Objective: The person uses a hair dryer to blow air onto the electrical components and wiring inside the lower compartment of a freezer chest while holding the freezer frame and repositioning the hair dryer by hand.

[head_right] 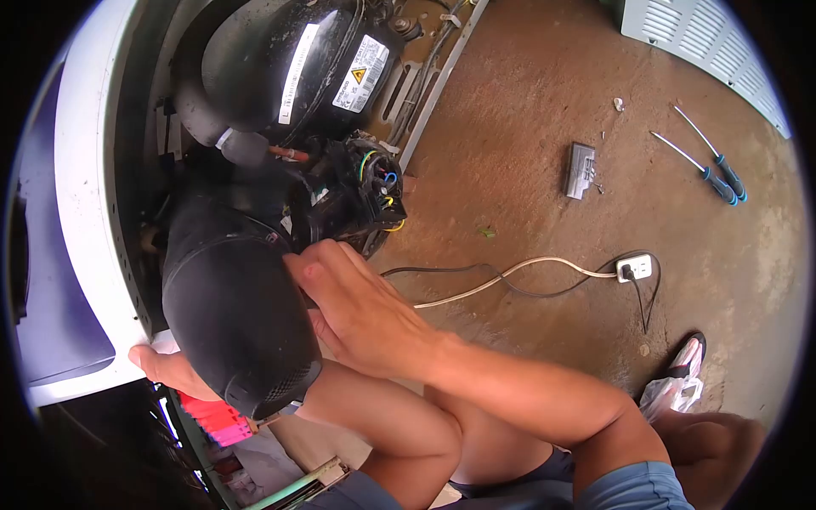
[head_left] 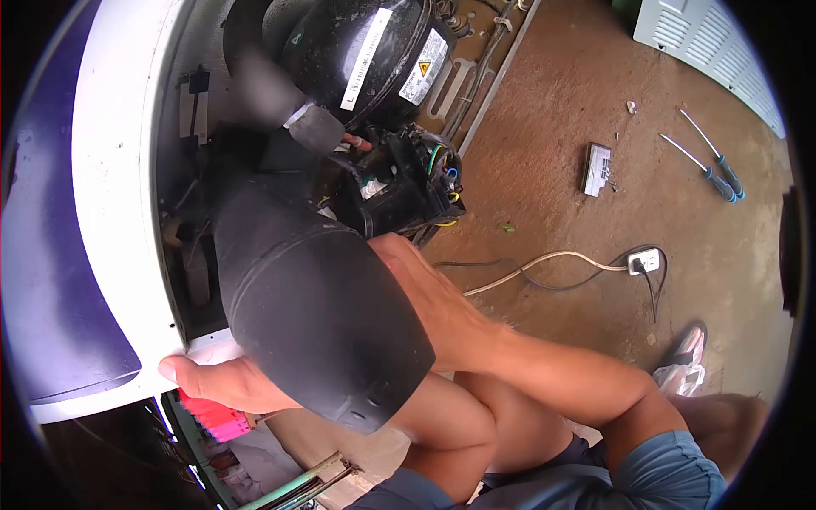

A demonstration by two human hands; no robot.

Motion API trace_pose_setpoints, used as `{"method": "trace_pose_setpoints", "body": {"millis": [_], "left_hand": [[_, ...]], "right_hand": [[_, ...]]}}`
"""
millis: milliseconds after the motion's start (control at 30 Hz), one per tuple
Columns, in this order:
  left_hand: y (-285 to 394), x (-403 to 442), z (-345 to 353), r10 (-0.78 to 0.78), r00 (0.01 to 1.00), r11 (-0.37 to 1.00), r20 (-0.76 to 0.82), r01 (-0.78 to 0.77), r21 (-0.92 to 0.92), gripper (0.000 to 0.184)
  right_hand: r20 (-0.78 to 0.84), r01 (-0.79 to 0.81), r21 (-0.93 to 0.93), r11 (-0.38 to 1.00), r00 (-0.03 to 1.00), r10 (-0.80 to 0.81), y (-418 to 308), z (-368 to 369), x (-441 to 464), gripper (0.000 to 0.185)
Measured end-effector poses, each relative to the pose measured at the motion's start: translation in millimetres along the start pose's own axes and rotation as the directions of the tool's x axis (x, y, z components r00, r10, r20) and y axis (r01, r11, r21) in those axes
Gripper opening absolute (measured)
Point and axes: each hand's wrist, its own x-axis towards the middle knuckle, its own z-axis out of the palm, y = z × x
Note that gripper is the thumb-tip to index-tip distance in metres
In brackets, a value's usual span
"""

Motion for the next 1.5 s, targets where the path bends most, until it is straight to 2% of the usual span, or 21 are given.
{"method": "trace_pose_setpoints", "body": {"millis": [200, 333, 433, 533, 700, 767, 833, 867, 967, 1000, 1033, 1067, 1100, 1200, 1433, 1500], "left_hand": [[-5, -1, -1, 0.041, 0.998, 0.999, 0.050, -0.043, 0.028, 0.075], [-5, -3, 0, 0.055, 0.996, 0.997, 0.068, -0.058, 0.045, 0.075], [-5, -3, 0, 0.057, 0.995, 0.997, 0.080, -0.060, 0.044, 0.074], [-5, -3, -1, 0.066, 0.993, 0.996, 0.096, -0.071, 0.049, 0.074], [-7, 0, -8, 0.100, 0.987, 0.990, 0.129, -0.112, 0.090, 0.073], [-7, 1, -12, 0.156, 0.973, 0.974, 0.169, -0.181, 0.139, 0.072], [-13, 4, -25, 0.259, 0.934, 0.914, 0.246, -0.319, 0.250, 0.072], [-15, 8, -31, 0.314, 0.908, 0.845, 0.276, -0.400, 0.356, 0.068], [-15, 12, -34, 0.450, 0.805, 0.529, 0.387, -0.589, 0.611, 0.057], [-11, 10, -27, 0.279, 0.920, 0.868, 0.276, -0.365, 0.338, 0.058], [-8, 7, -20, 0.092, 0.984, 0.995, 0.151, -0.086, -0.044, 0.058], [-4, 4, -13, 0.012, 0.996, 0.993, 0.092, -0.001, -0.118, 0.059], [-3, 4, -11, 0.019, 0.996, 0.997, 0.085, -0.012, -0.081, 0.059], [-1, 4, -11, 0.038, 0.996, 0.999, 0.079, -0.037, -0.019, 0.060], [-2, 6, -4, 0.045, 0.996, 0.999, 0.080, -0.046, 0.014, 0.062], [-3, 6, -5, 0.045, 0.996, 0.999, 0.082, -0.046, 0.019, 0.063]], "right_hand": [[-0.045, 0.060, -0.007, 0.998, 0.997, -0.061, 5, 6, 2, 0.054], [-0.044, 0.010, 0.021, 1.000, 0.999, -0.009, 2, 9, 2, 0.056], [-0.163, 0.075, 0.154, 0.985, 0.985, -0.050, 8, 21, 5, 0.059], [-0.181, 0.059, 0.196, 0.979, 0.983, -0.023, -9, 11, 8, 0.060], [-0.074, -0.106, 0.250, 0.963, 0.989, 0.128, -17, 11, 13, 0.062], [-0.069, -0.125, 0.298, 0.946, 0.986, 0.152, -20, 14, 20, 0.063], [-0.073, -0.124, 0.325, 0.938, 0.985, 0.155, -14, 24, 18, 0.064], [-0.161, -0.054, 0.276, 0.960, 0.982, 0.102, -10, 30, 19, 0.065], [-0.261, 0.018, 0.220, 0.975, 0.965, 0.041, -9, 35, 20, 0.065], [-0.268, 0.022, 0.221, 0.975, 0.963, 0.039, -11, 33, 23, 0.065], [-0.275, 0.026, 0.222, 0.975, 0.961, 0.037, -11, 33, 23, 0.066], [-0.252, 0.049, 0.156, 0.987, 0.968, -0.008, -8, 32, 20, 0.066], [-0.226, 0.074, 0.090, 0.993, 0.973, -0.052, -8, 31, 20, 0.066], [-0.218, 0.047, 0.134, 0.990, 0.976, -0.017, -10, 30, 18, 0.066], [-0.243, 0.092, 0.093, 0.991, 0.968, -0.067, -7, 28, 9, 0.061], [-0.132, 0.059, 0.067, 0.996, 0.990, -0.050, -7, 21, 7, 0.058]]}}
